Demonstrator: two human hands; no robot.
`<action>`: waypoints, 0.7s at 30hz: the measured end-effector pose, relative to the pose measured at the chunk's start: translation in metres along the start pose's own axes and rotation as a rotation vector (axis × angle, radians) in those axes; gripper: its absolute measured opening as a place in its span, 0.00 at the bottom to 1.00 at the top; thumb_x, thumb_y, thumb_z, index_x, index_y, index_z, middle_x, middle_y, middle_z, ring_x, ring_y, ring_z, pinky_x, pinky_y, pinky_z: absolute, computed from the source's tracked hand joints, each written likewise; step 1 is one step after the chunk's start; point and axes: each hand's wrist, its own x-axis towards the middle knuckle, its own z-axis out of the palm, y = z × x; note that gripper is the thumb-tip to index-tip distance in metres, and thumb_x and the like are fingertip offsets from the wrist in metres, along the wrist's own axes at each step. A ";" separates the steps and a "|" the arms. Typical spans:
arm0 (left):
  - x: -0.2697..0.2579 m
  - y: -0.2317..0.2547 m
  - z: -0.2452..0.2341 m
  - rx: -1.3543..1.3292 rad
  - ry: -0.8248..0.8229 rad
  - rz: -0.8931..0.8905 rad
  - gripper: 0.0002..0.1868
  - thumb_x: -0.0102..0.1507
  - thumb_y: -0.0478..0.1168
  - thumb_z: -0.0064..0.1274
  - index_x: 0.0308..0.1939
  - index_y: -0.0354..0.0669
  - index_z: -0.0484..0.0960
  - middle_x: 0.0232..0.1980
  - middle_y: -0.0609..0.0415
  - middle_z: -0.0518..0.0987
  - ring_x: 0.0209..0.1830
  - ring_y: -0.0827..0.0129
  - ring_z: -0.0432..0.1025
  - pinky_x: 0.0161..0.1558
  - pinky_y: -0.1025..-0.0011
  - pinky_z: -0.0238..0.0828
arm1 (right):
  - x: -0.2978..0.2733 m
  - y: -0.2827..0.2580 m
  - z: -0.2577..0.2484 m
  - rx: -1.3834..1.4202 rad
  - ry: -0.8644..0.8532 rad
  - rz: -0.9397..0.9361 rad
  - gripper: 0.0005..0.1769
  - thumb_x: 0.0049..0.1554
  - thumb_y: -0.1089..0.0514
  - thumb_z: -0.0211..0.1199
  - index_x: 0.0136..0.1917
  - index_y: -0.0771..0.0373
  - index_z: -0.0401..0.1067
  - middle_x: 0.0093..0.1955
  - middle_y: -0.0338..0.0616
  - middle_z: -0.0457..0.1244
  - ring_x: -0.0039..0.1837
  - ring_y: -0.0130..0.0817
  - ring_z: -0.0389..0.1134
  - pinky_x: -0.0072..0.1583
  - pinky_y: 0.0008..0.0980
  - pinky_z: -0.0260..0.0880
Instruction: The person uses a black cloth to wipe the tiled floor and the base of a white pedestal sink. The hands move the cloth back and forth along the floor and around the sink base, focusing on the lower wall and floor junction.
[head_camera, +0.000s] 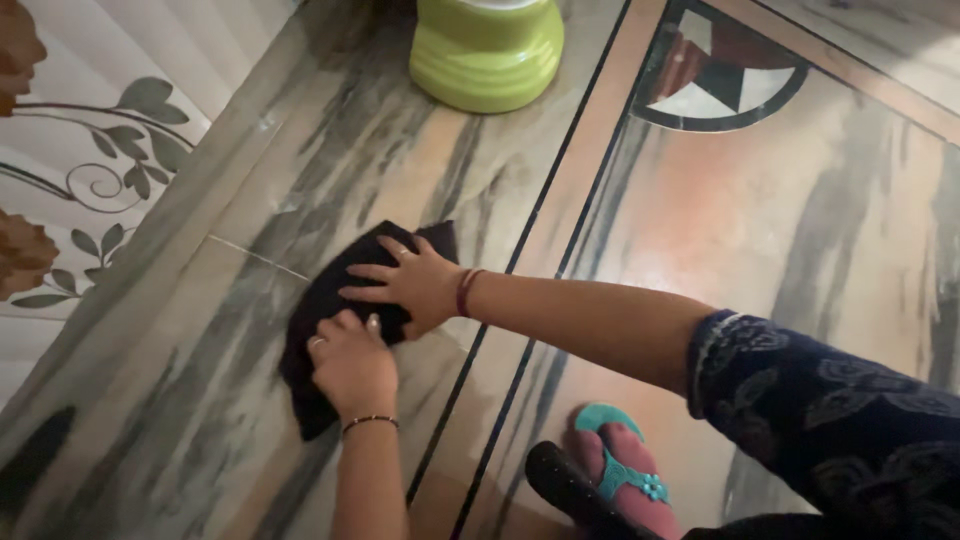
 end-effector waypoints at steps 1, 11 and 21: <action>-0.001 0.008 0.000 0.001 0.000 0.024 0.22 0.71 0.58 0.44 0.49 0.41 0.74 0.49 0.47 0.74 0.52 0.55 0.73 0.35 0.64 0.81 | -0.008 0.003 0.001 -0.011 0.002 0.007 0.57 0.44 0.36 0.72 0.80 0.34 0.45 0.83 0.38 0.43 0.78 0.66 0.45 0.67 0.72 0.55; -0.013 0.040 0.001 -0.368 -0.145 0.217 0.12 0.70 0.46 0.43 0.50 0.43 0.73 0.48 0.44 0.76 0.49 0.46 0.73 0.45 0.52 0.75 | -0.071 0.018 0.014 0.124 0.006 0.137 0.47 0.43 0.42 0.74 0.74 0.46 0.61 0.71 0.48 0.58 0.66 0.59 0.62 0.58 0.54 0.69; 0.063 -0.035 -0.054 -0.739 -0.283 0.411 0.14 0.68 0.48 0.49 0.50 0.43 0.80 0.48 0.38 0.82 0.48 0.42 0.75 0.46 0.52 0.71 | -0.040 0.039 -0.037 0.785 0.007 0.045 0.30 0.44 0.51 0.67 0.61 0.56 0.76 0.53 0.51 0.72 0.57 0.43 0.74 0.59 0.38 0.72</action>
